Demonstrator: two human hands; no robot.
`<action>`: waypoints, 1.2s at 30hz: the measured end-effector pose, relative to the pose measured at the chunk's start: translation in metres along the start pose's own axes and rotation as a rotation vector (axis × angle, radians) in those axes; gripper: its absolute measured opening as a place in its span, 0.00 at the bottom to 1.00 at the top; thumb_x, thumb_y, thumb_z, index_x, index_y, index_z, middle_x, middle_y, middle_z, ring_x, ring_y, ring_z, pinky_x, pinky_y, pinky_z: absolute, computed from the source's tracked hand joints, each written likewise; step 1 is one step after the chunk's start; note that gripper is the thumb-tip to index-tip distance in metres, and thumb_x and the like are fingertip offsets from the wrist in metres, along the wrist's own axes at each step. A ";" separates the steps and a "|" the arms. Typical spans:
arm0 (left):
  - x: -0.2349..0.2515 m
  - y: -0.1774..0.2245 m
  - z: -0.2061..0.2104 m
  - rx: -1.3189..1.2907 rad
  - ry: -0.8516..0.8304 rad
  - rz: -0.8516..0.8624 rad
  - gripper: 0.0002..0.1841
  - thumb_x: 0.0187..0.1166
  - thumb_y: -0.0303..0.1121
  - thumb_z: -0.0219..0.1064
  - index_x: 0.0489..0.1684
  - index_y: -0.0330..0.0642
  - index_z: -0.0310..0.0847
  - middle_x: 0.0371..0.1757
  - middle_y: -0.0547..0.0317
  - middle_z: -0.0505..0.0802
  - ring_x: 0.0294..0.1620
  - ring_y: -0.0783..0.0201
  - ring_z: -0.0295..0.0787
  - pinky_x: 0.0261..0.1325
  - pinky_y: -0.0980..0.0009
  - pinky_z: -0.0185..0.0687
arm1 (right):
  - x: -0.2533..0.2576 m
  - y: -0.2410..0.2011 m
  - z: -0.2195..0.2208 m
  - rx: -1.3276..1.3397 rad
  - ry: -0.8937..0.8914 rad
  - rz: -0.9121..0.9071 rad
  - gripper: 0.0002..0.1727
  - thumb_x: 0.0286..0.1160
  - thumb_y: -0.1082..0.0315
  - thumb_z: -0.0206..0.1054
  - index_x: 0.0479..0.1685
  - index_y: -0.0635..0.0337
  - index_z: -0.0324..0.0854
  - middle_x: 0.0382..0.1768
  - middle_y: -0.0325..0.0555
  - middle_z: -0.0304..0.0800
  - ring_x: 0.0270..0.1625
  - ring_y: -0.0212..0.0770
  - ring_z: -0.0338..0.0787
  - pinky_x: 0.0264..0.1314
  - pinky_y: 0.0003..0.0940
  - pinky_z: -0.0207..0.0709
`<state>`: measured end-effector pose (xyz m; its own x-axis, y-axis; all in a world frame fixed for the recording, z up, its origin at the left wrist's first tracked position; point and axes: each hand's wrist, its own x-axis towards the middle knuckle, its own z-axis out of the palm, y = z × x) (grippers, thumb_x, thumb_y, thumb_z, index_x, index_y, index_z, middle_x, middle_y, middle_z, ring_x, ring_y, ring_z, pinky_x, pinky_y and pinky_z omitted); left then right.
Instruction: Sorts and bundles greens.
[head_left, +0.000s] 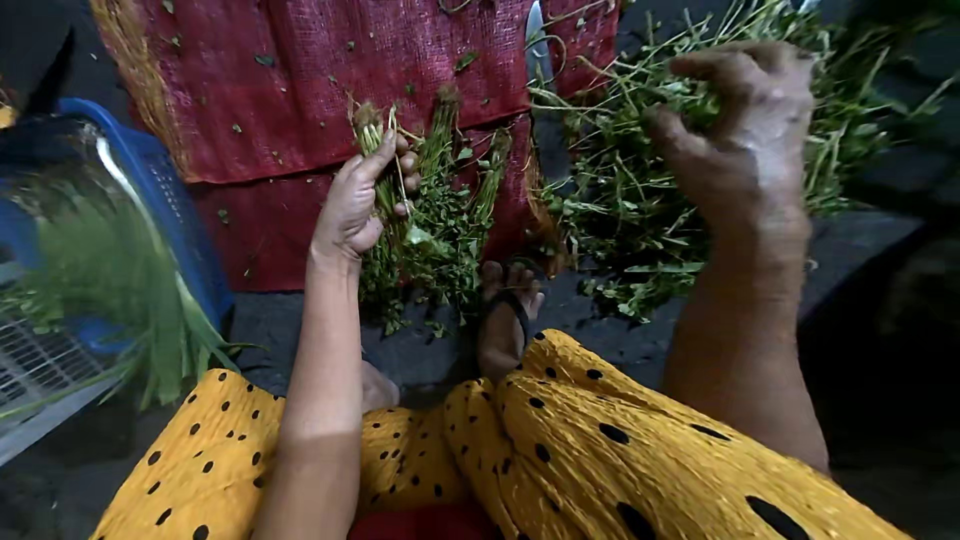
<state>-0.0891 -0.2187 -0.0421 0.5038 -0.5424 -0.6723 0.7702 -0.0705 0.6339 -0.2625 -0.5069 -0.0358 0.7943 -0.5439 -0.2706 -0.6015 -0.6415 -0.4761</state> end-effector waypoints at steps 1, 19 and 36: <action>0.001 -0.002 0.002 0.012 0.007 0.002 0.17 0.96 0.41 0.44 0.43 0.46 0.78 0.32 0.64 0.87 0.27 0.72 0.85 0.23 0.79 0.80 | 0.002 -0.011 0.005 0.093 -0.005 -0.033 0.25 0.86 0.55 0.59 0.70 0.65 0.80 0.69 0.70 0.79 0.72 0.65 0.80 0.75 0.63 0.69; -0.010 -0.024 0.019 0.416 -0.113 0.081 0.12 0.87 0.23 0.52 0.58 0.44 0.78 0.45 0.70 0.90 0.47 0.79 0.86 0.54 0.77 0.84 | 0.023 -0.131 0.083 0.610 -0.613 -0.481 0.31 0.96 0.51 0.38 0.80 0.59 0.75 0.69 0.49 0.87 0.70 0.39 0.87 0.77 0.44 0.76; 0.000 -0.010 0.016 0.779 -0.304 -0.031 0.16 0.93 0.34 0.52 0.69 0.35 0.76 0.52 0.54 0.87 0.47 0.70 0.82 0.53 0.70 0.80 | 0.019 -0.053 0.046 0.128 -0.255 -0.464 0.10 0.86 0.68 0.62 0.51 0.63 0.87 0.43 0.56 0.92 0.42 0.52 0.92 0.51 0.57 0.84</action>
<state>-0.1028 -0.2315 -0.0420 0.2737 -0.7250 -0.6320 0.2352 -0.5867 0.7749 -0.2111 -0.4582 -0.0545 0.9789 -0.0607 -0.1949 -0.1805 -0.7035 -0.6874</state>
